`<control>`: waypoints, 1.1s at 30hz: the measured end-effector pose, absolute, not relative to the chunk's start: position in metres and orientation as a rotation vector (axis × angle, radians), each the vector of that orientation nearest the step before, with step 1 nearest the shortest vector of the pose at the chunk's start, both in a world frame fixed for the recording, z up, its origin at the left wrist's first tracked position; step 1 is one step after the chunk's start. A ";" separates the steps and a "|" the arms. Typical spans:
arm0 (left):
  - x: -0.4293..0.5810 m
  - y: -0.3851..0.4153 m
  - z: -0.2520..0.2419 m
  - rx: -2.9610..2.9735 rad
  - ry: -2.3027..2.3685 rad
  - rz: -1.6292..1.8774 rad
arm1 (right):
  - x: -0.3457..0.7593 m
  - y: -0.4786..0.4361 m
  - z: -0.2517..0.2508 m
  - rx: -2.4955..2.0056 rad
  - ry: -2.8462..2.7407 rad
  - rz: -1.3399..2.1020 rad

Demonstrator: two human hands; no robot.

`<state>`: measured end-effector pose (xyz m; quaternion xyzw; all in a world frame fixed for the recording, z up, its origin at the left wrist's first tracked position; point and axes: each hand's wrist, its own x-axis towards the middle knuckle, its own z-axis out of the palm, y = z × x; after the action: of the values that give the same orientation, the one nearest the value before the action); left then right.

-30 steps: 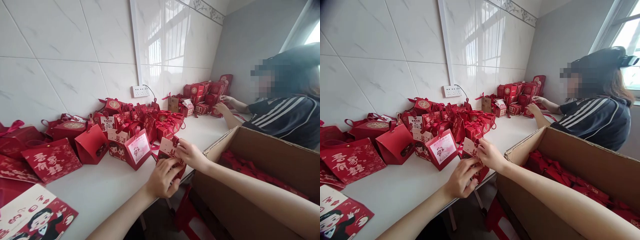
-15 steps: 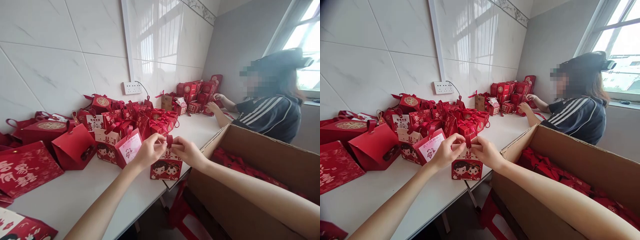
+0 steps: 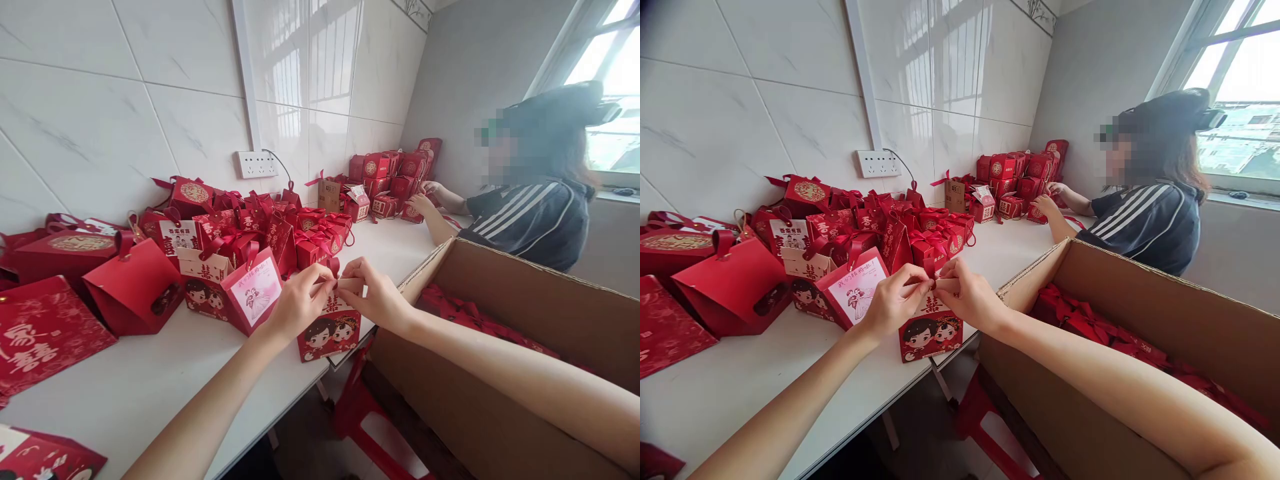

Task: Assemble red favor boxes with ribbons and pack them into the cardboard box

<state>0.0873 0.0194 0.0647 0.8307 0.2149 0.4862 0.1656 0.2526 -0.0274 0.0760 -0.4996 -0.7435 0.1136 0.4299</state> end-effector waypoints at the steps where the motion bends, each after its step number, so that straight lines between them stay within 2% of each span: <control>1: 0.087 0.020 0.065 2.398 0.592 1.402 | 0.253 -0.028 0.075 -1.234 -1.896 0.236; 7: 0.086 0.021 0.069 2.494 0.611 1.428 | 0.257 -0.029 0.075 -1.162 -2.098 0.044; 17: 0.086 0.022 0.067 2.600 0.595 1.448 | 0.256 -0.032 0.081 -1.221 -2.165 -0.067; 33: 0.086 0.021 0.067 2.593 0.588 1.446 | 0.255 -0.029 0.078 -1.185 -2.033 0.070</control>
<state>0.0861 0.0214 0.0670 0.8553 0.1939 0.4771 0.0575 0.2548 -0.0293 0.0781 -0.4648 -0.7975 0.0276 0.3836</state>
